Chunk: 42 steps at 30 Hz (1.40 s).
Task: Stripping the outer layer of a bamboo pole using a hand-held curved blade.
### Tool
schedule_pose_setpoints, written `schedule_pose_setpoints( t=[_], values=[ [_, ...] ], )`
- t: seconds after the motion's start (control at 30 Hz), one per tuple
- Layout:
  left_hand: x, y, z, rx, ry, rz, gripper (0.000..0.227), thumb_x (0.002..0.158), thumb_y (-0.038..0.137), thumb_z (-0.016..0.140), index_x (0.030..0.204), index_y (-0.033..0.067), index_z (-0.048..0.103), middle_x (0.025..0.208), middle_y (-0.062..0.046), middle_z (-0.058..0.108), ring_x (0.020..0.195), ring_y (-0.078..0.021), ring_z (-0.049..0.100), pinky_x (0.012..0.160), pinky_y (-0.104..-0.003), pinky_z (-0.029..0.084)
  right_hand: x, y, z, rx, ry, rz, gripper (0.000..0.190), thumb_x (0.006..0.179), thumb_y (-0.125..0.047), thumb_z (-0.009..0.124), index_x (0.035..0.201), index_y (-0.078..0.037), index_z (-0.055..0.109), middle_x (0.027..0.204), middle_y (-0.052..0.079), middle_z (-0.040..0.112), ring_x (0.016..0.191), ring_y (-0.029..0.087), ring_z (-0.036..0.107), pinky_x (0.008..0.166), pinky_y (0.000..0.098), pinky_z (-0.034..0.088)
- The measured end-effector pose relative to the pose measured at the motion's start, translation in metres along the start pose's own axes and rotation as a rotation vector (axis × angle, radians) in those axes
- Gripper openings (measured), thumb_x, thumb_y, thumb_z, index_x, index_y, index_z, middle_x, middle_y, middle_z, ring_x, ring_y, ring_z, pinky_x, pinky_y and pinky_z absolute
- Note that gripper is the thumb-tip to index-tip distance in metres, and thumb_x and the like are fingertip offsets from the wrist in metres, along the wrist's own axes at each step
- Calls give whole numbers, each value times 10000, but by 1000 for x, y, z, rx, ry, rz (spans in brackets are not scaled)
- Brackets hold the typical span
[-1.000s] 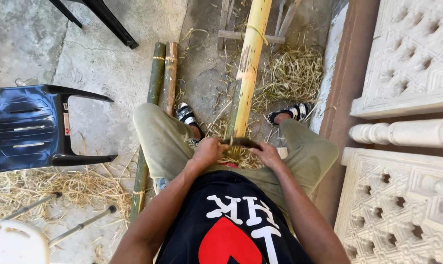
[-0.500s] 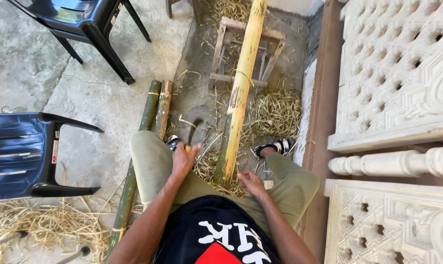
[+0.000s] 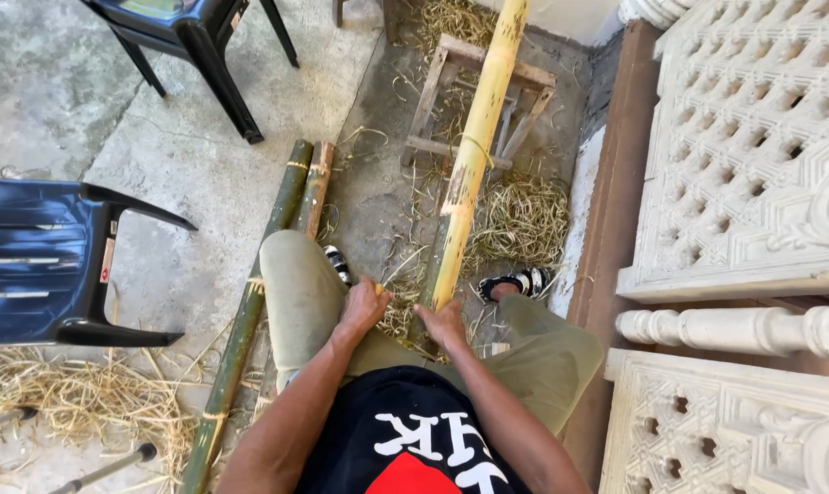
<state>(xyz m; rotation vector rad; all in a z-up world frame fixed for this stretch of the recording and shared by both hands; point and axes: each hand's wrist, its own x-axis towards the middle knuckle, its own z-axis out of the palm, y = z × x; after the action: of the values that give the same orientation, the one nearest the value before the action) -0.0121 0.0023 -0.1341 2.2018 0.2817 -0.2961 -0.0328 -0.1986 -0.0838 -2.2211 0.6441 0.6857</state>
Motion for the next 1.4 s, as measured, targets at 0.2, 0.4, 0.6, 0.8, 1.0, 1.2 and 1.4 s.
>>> schedule_pose_setpoints(
  t=[0.2, 0.4, 0.6, 0.8, 1.0, 1.2, 1.4],
  values=[
    [-14, 32, -15, -17, -62, 11, 456, 869, 324, 731, 1103, -32, 570, 983, -291, 699, 961, -469, 672, 833, -537, 527, 1, -42, -6, -60, 8, 130, 920, 767, -526, 799, 1310, 40, 318, 1105, 269, 708, 965, 361, 730, 900, 437, 600],
    [-22, 28, 4, 81, -181, -10, 432, 877, 303, 709, 1128, -16, 561, 984, -277, 703, 968, -465, 676, 827, -542, 524, 23, -39, 9, 170, 229, 91, 931, 646, -442, 946, 1219, 64, 414, 1114, 294, 676, 967, 368, 697, 887, 458, 570],
    [-12, 43, 2, 135, -323, -86, 394, 918, 275, 665, 1151, -21, 549, 993, -289, 686, 966, -474, 656, 831, -551, 509, 35, -32, -8, 281, 217, 199, 812, 663, -323, 901, 1250, -1, 443, 1057, 216, 699, 910, 333, 710, 851, 458, 581],
    [0, 56, -12, 40, -193, -76, 368, 938, 305, 669, 1077, -24, 582, 959, -287, 686, 948, -455, 662, 822, -532, 513, 82, 14, -16, 1065, -510, 143, 715, 623, -183, 886, 1230, 25, 572, 988, 120, 691, 912, 285, 698, 812, 466, 624],
    [-24, 41, 5, 1, -91, -82, 363, 939, 294, 657, 1102, -18, 566, 930, -276, 701, 900, -466, 676, 779, -545, 522, 35, 25, 10, 972, -350, 64, 572, 713, -239, 869, 1165, 22, 637, 926, 126, 659, 820, 295, 646, 719, 463, 571],
    [-19, 44, -4, 68, 71, 55, 363, 883, 236, 722, 1082, -21, 560, 890, -309, 679, 859, -507, 654, 735, -567, 505, 21, 0, 16, 567, 344, -210, 748, 706, -338, 894, 1224, 13, 483, 1042, 156, 699, 927, 299, 715, 857, 419, 550],
    [-42, 95, -50, -160, 223, 76, 313, 940, 267, 672, 1088, 9, 572, 843, -239, 706, 763, -427, 689, 656, -502, 530, 17, -19, 8, 398, 334, -27, 839, 641, -425, 882, 1237, -11, 462, 1044, 225, 703, 932, 379, 688, 844, 481, 527]
  ],
)
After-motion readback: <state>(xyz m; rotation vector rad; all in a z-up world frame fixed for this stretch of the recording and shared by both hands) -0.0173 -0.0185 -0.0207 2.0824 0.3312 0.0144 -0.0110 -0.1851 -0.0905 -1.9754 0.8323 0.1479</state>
